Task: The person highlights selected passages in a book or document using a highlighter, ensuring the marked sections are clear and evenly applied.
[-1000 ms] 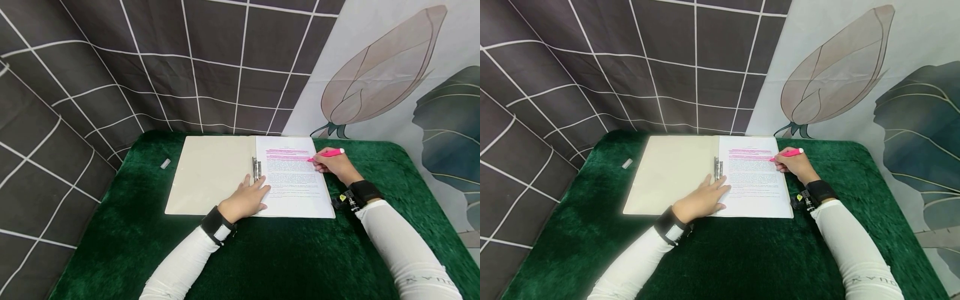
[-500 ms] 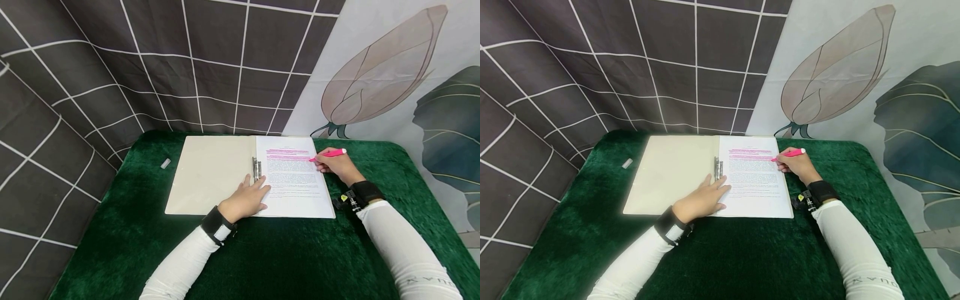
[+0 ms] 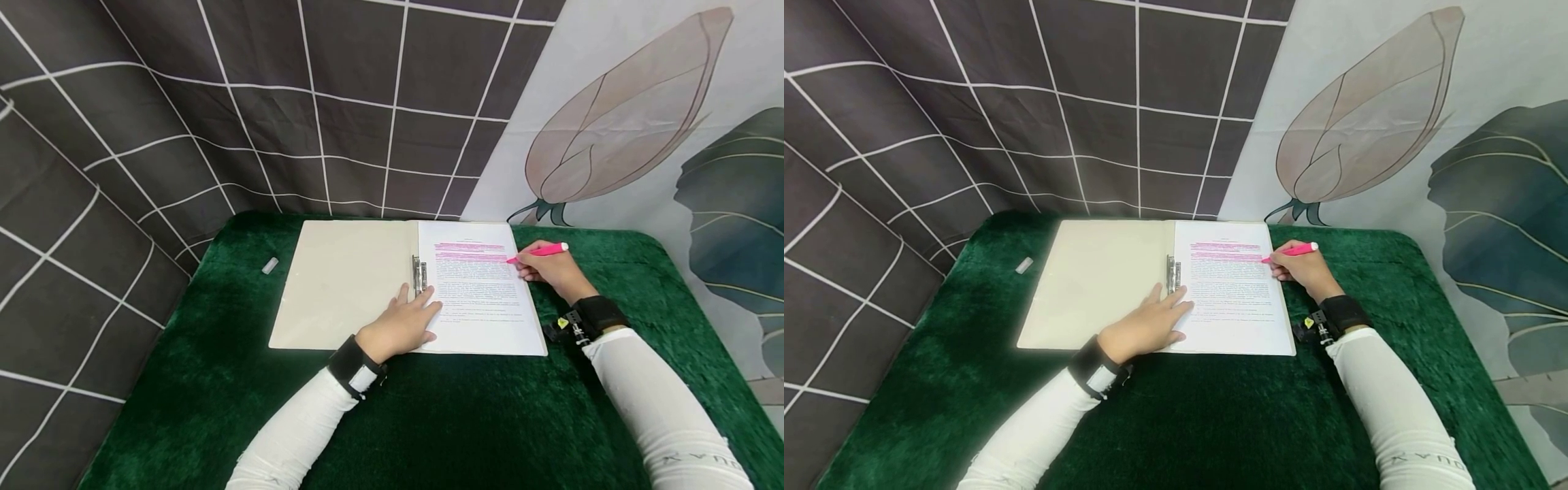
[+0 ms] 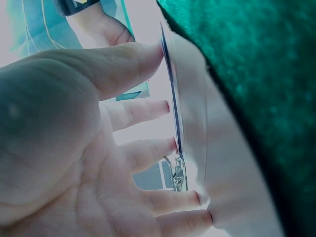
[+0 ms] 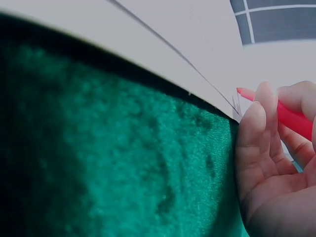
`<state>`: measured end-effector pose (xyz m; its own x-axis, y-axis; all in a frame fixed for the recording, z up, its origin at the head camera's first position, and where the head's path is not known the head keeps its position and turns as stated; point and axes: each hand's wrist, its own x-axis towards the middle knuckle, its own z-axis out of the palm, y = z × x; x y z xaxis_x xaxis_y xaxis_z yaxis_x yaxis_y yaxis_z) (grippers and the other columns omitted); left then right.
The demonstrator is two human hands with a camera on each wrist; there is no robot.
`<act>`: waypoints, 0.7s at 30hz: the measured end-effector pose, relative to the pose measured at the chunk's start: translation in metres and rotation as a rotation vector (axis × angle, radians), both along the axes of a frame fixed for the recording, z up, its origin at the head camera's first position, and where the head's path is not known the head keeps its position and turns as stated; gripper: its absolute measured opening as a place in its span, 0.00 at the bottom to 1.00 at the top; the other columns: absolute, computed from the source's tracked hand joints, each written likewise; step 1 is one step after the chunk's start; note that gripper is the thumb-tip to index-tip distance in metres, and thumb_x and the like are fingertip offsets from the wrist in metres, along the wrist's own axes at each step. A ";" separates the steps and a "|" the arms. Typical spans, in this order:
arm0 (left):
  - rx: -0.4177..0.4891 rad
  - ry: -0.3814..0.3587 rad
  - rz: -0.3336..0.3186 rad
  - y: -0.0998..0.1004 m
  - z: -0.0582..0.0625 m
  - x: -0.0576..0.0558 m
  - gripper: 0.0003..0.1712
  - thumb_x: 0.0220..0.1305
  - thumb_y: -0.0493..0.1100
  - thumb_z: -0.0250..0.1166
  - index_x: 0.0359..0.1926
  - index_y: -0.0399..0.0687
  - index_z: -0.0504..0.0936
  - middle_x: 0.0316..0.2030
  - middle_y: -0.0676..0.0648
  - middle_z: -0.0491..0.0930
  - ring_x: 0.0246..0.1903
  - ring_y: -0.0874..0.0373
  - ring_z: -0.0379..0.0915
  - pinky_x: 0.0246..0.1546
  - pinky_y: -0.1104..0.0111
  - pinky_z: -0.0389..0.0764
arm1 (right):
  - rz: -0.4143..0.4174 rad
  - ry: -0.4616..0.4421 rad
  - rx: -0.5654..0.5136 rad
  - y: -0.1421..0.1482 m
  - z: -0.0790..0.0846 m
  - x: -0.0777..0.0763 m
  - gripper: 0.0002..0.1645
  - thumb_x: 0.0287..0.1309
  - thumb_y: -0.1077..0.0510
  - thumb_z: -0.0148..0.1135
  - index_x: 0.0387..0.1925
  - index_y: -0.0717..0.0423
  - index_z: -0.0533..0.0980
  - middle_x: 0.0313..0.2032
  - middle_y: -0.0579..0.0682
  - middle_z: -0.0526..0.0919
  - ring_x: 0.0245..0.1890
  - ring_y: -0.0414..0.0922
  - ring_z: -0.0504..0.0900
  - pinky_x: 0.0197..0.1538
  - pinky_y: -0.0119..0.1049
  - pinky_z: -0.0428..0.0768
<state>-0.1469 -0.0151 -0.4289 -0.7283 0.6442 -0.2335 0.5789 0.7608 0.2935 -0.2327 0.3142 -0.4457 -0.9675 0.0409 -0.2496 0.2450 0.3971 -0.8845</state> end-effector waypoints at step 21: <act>-0.002 0.005 0.004 0.000 -0.001 0.000 0.36 0.67 0.53 0.60 0.72 0.49 0.62 0.76 0.37 0.49 0.68 0.24 0.41 0.63 0.36 0.61 | -0.036 0.024 -0.136 0.007 -0.008 0.001 0.20 0.63 0.52 0.62 0.47 0.64 0.73 0.30 0.46 0.84 0.26 0.37 0.83 0.29 0.26 0.83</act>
<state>-0.1469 -0.0150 -0.4303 -0.7320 0.6410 -0.2311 0.5775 0.7636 0.2889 -0.2317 0.3207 -0.4533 -0.9718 0.0432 -0.2320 0.2351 0.2645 -0.9353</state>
